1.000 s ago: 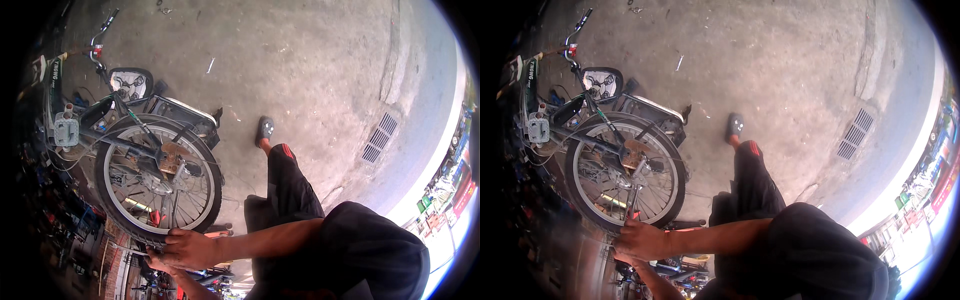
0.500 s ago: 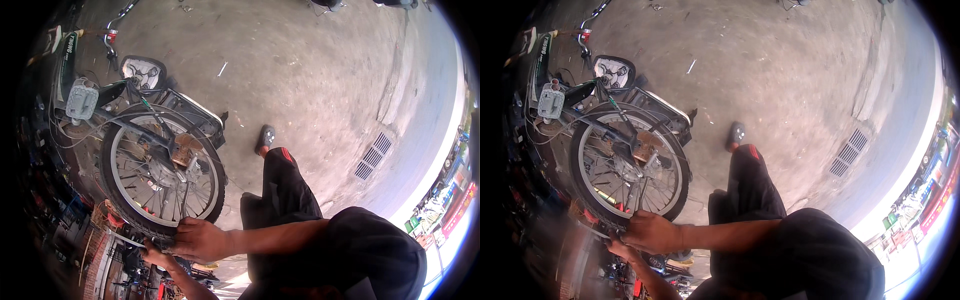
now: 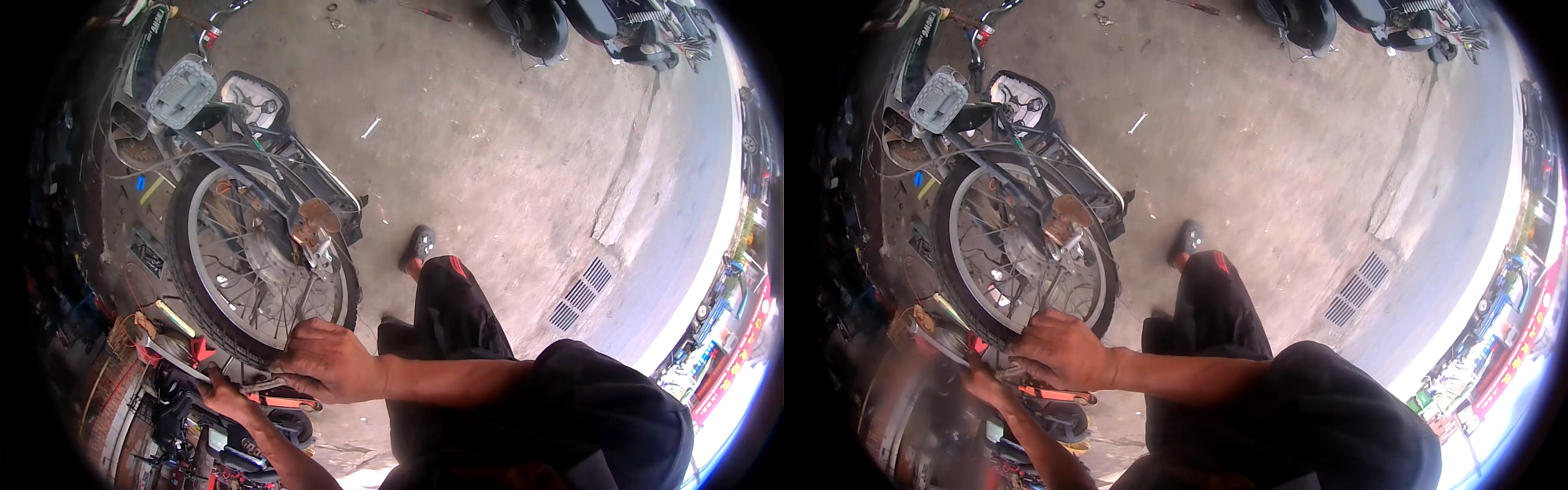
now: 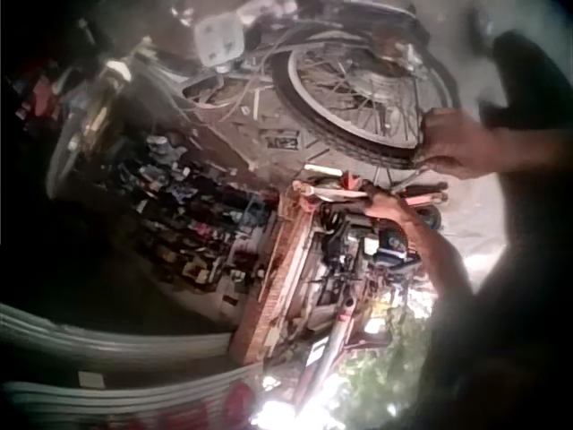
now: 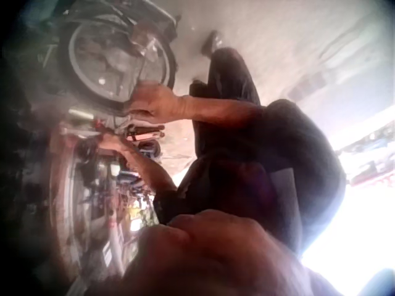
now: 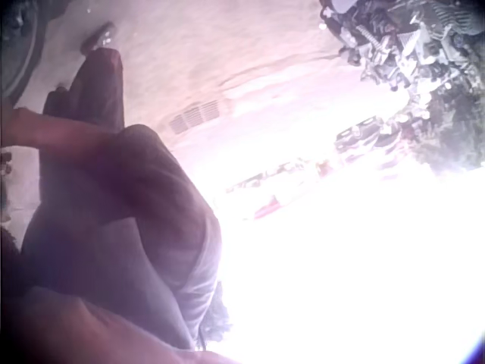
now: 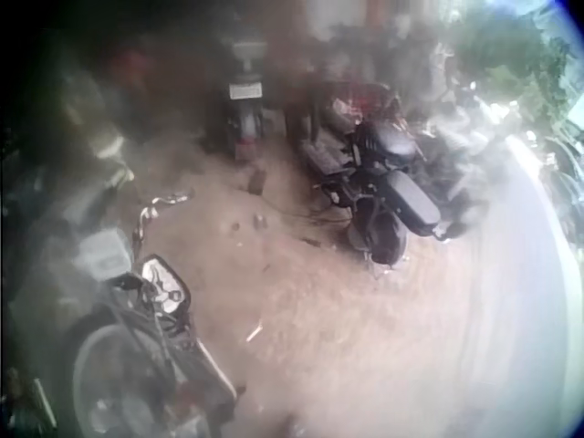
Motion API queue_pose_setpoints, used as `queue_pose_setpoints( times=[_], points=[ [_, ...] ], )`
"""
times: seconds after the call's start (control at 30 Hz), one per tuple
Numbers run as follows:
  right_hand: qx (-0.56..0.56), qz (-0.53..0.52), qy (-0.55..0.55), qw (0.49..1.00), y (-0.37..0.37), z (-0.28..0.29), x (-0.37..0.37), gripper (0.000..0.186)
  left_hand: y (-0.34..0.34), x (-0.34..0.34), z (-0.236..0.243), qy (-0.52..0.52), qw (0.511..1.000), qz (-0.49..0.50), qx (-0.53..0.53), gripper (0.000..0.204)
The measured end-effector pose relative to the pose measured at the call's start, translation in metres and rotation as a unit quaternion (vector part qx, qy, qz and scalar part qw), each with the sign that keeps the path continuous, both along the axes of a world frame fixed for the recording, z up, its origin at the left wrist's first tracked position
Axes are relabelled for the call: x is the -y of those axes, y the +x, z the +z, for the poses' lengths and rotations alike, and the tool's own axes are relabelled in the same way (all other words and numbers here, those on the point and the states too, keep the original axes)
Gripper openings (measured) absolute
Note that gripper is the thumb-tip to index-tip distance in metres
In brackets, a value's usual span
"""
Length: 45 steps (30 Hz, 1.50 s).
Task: The person removes nuts and a metal stand from the rear wheel of a bicycle frame using a wrench, attaches a socket to an electric impact wrench, and unscrews components from the wheel axle.
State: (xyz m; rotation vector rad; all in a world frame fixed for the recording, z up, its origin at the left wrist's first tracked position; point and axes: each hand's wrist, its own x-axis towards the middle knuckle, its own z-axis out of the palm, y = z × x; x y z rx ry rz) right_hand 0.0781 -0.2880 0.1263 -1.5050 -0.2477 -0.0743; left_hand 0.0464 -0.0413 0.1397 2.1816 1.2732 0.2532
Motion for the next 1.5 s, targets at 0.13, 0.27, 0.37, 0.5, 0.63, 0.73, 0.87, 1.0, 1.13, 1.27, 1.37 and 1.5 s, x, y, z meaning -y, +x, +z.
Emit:
queue_pose_setpoints(
  times=[0.13,0.27,0.37,0.5,0.63,0.73,0.87,1.0,1.13,1.27,1.37,1.5],
  points=[
    [-0.011,0.001,-0.026,1.000,-0.006,-0.003,0.008,0.027,0.001,0.014,0.003,0.033,0.999,-0.021,0.004,0.035],
    [0.015,0.002,-0.041,0.999,-0.009,-0.004,0.009,0.023,-0.007,0.026,0.003,0.039,0.995,0.000,0.096,0.036],
    [0.024,-0.013,-0.046,0.999,-0.006,-0.001,0.007,0.019,-0.010,0.019,0.002,-0.002,0.996,0.012,0.087,0.034],
    [-0.016,-0.013,-0.061,0.998,-0.013,-0.001,0.005,0.015,-0.017,0.005,-0.013,-0.044,0.989,0.029,0.135,0.034],
    [-0.032,-0.072,-0.073,0.994,-0.017,0.005,-0.002,0.016,-0.022,0.007,-0.005,-0.048,0.976,-0.005,0.214,0.035],
    [-0.060,-0.074,-0.102,0.990,-0.016,0.007,-0.004,0.016,-0.013,0.020,0.004,-0.049,0.969,-0.025,0.239,0.037],
    [-0.139,-0.109,-0.088,0.980,-0.015,0.007,-0.006,0.016,-0.010,0.017,-0.012,-0.128,0.931,0.002,0.343,0.035],
    [-0.093,-0.121,-0.190,0.970,-0.009,0.024,-0.010,0.018,-0.012,-0.006,-0.025,-0.343,0.844,0.081,0.404,0.024],
    [0.035,-0.129,-0.499,0.856,-0.018,0.046,-0.032,0.027,-0.042,-0.046,-0.017,-0.569,0.720,0.211,0.337,0.017],
    [0.069,-0.116,-0.501,0.855,-0.033,0.063,-0.101,0.032,-0.152,-0.136,-0.089,-0.589,0.761,0.160,0.220,0.017],
    [0.076,-0.169,-0.523,0.832,-0.027,0.039,-0.130,0.037,-0.297,-0.211,-0.158,-0.274,0.958,-0.065,-0.052,0.016],
    [0.034,-0.189,-0.552,0.812,-0.021,0.037,-0.132,0.038,-0.477,-0.255,-0.174,-0.157,0.862,-0.122,-0.467,0.028]
  ],
)
